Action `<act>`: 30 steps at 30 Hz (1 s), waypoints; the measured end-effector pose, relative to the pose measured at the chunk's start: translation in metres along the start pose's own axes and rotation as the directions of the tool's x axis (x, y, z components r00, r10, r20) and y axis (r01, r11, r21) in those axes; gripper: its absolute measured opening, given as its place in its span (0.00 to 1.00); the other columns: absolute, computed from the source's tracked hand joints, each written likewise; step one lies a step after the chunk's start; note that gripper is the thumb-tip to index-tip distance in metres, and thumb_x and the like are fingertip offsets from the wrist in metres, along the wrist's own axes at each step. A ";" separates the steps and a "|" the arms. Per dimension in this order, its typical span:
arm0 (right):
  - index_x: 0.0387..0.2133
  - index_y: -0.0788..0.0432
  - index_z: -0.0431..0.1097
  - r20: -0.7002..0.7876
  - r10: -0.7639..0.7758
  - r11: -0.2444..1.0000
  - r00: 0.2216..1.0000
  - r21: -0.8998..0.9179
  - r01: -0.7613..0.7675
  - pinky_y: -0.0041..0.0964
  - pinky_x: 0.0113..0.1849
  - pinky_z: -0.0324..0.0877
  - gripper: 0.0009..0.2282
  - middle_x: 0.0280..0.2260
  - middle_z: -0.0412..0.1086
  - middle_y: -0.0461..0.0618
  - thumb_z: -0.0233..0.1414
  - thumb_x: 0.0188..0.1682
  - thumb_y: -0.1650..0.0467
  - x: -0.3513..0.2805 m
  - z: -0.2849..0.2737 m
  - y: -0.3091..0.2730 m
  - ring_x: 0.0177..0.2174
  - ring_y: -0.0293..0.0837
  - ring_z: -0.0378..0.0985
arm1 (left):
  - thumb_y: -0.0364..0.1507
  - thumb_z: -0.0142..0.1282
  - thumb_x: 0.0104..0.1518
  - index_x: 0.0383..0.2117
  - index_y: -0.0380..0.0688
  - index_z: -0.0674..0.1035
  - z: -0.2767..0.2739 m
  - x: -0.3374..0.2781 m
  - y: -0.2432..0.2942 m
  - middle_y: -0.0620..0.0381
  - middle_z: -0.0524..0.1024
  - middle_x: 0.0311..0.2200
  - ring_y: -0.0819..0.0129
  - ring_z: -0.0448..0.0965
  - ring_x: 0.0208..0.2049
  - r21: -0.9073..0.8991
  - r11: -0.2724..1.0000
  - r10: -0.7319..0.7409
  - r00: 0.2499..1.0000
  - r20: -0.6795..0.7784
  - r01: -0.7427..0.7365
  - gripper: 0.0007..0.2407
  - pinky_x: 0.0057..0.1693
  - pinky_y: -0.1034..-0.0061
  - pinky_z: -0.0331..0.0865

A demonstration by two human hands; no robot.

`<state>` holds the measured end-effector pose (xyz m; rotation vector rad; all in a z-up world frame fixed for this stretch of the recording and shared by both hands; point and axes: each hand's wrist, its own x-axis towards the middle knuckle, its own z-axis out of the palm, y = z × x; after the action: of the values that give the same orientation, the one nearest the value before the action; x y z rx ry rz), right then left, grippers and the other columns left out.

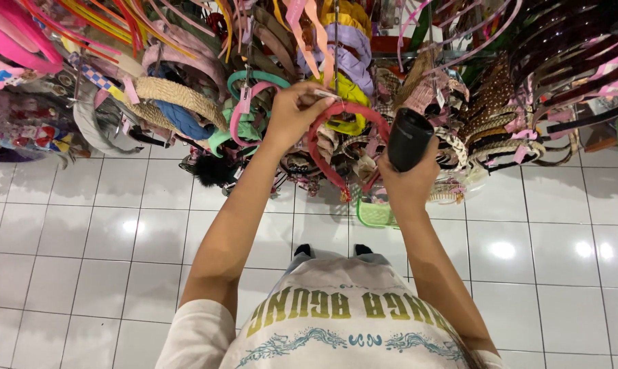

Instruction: The person scans multiple headbands on a retail display using a handheld barcode scanner. They pick up each headband, scan its tag, and return it to the rack, repeating this process for several items.

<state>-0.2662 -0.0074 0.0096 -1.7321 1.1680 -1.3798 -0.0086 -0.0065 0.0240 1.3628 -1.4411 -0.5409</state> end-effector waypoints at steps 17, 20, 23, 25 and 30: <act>0.46 0.66 0.63 0.034 -0.095 0.994 0.995 -0.052 0.096 0.41 0.35 0.75 0.22 0.35 0.73 0.59 0.65 0.41 0.74 0.013 0.019 0.010 0.32 0.51 0.81 | 0.23 0.65 0.59 0.37 0.37 0.82 0.008 -0.007 0.016 0.58 0.84 0.29 0.78 0.83 0.30 -0.065 0.996 -0.074 0.962 -0.262 0.059 0.05 0.40 0.82 0.74; 0.47 0.66 0.63 0.036 -0.073 0.994 0.997 -0.083 0.076 0.41 0.34 0.74 0.23 0.35 0.73 0.59 0.65 0.40 0.74 0.014 0.020 0.012 0.31 0.52 0.80 | 0.22 0.64 0.57 0.38 0.37 0.81 0.013 -0.001 0.015 0.57 0.83 0.30 0.78 0.82 0.31 -0.064 0.998 -0.047 0.949 -0.312 0.028 0.06 0.40 0.82 0.74; 0.47 0.65 0.64 0.038 -0.057 0.993 0.998 -0.104 0.061 0.42 0.33 0.74 0.22 0.34 0.73 0.59 0.65 0.40 0.74 0.014 0.020 0.016 0.30 0.52 0.80 | 0.23 0.63 0.56 0.38 0.37 0.82 0.014 -0.001 0.014 0.57 0.84 0.29 0.78 0.84 0.31 0.013 0.998 -0.049 0.949 -0.312 0.055 0.07 0.40 0.82 0.75; 0.47 0.65 0.64 0.047 -0.049 0.993 0.998 -0.101 0.053 0.42 0.33 0.74 0.23 0.33 0.74 0.59 0.65 0.39 0.74 0.014 0.020 0.016 0.30 0.53 0.81 | 0.24 0.64 0.57 0.39 0.37 0.82 0.015 -0.002 0.012 0.57 0.85 0.29 0.77 0.84 0.31 -0.028 0.998 -0.056 0.950 -0.309 0.049 0.07 0.40 0.82 0.75; 0.47 0.65 0.62 0.077 -0.031 0.991 0.997 -0.124 0.040 0.43 0.31 0.75 0.25 0.31 0.75 0.60 0.66 0.37 0.73 0.017 0.024 0.019 0.29 0.55 0.82 | 0.26 0.65 0.57 0.38 0.36 0.82 0.013 -0.003 0.012 0.55 0.85 0.30 0.75 0.84 0.33 0.026 0.999 -0.012 0.945 -0.326 0.022 0.07 0.42 0.80 0.75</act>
<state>-0.2472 -0.0320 -0.0066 -1.8838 1.2107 -1.2745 -0.0258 -0.0043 0.0287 1.4148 -1.1715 -0.2878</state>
